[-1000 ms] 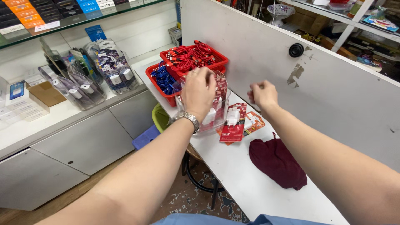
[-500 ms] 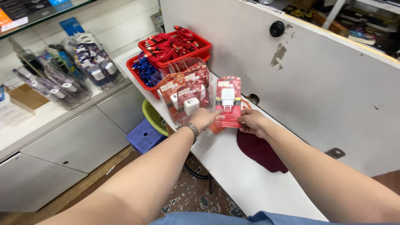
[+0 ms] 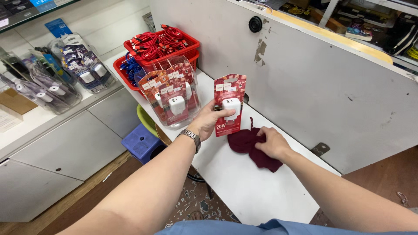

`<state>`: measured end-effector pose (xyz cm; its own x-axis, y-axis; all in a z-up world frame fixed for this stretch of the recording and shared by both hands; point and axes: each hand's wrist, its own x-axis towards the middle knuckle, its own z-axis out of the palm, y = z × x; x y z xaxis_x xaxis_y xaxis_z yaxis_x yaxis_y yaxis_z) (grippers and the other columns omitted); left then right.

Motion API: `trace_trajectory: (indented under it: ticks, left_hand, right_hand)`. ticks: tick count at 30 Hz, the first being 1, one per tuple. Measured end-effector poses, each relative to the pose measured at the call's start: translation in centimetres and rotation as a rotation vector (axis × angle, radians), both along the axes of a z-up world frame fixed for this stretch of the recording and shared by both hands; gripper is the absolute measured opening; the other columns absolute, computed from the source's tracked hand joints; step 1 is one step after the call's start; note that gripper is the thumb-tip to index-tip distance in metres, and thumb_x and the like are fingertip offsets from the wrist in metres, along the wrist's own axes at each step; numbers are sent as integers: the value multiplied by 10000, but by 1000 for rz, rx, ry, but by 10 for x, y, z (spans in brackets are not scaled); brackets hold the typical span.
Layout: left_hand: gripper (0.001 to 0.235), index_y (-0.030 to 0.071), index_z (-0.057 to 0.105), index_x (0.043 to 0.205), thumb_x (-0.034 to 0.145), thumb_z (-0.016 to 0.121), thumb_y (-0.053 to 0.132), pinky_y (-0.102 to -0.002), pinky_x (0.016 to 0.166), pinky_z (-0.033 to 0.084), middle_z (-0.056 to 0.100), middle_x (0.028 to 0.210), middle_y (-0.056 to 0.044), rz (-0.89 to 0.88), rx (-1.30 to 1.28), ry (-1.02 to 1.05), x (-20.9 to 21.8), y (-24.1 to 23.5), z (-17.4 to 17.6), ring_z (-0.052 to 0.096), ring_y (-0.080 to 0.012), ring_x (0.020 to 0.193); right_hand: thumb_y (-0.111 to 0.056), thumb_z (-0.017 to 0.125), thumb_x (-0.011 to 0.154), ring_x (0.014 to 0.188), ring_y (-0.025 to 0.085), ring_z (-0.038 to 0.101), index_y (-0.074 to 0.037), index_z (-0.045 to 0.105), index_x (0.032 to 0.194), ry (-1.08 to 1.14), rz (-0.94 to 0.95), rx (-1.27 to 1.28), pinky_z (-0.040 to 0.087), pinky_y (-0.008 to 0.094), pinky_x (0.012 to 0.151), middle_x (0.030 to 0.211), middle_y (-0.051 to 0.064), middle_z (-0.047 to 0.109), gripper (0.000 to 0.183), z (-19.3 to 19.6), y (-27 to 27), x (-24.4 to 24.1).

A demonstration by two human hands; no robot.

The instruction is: The person wipes a white counter with a maroon cloth, then picks up packaged phone chargers and cables, wipes them individually, and places them into clear plastic display stands. The person also moves stacks of boxes and red and blue cable baskets onto the counter and shelves.

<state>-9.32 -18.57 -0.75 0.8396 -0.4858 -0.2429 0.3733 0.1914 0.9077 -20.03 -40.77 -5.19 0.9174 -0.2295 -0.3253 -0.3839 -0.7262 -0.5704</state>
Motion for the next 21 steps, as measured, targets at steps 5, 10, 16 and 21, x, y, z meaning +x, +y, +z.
trace_trajectory:
  ticks: [5, 10, 16, 21]
  left_hand:
    - [725, 122, 549, 1427, 755, 811, 48, -371, 850, 578, 704, 1227, -63, 95, 265, -142, -15, -10, 1, 681, -195, 1057]
    - [659, 79, 530, 1352, 734, 720, -46, -371, 809, 594, 719, 1178, -71, 196, 386, -330, -39, -43, 4, 713, -195, 1018]
    - [616, 138, 532, 1329, 771, 757, 9, -385, 894, 593, 685, 1240, -28, 124, 181, -223, -60, -50, 21, 680, -173, 1109]
    - [518, 167, 558, 1317, 843, 768, 144, -495, 910, 570, 663, 1255, -15, 50, 17, -34, -53, -34, 37, 661, -204, 1143]
  right_hand:
    - [-188, 689, 840, 1027, 222, 698, -64, 575, 1244, -148, -253, 702, 583, 380, 884, 1137, 118, 697, 439, 57, -24, 16]
    - [-305, 756, 909, 966, 157, 661, -38, 554, 1213, -285, -18, 776, 574, 308, 793, 1124, 123, 649, 452, 108, 0, 17]
    - [-211, 799, 806, 937, 201, 704, -61, 468, 1208, -489, -290, 764, 631, 343, 720, 1154, 160, 645, 541, 110, 14, 24]
    - [-315, 734, 862, 1043, 170, 679, -123, 422, 1320, -382, -165, 867, 601, 346, 841, 1246, 128, 633, 586, 104, -8, 13]
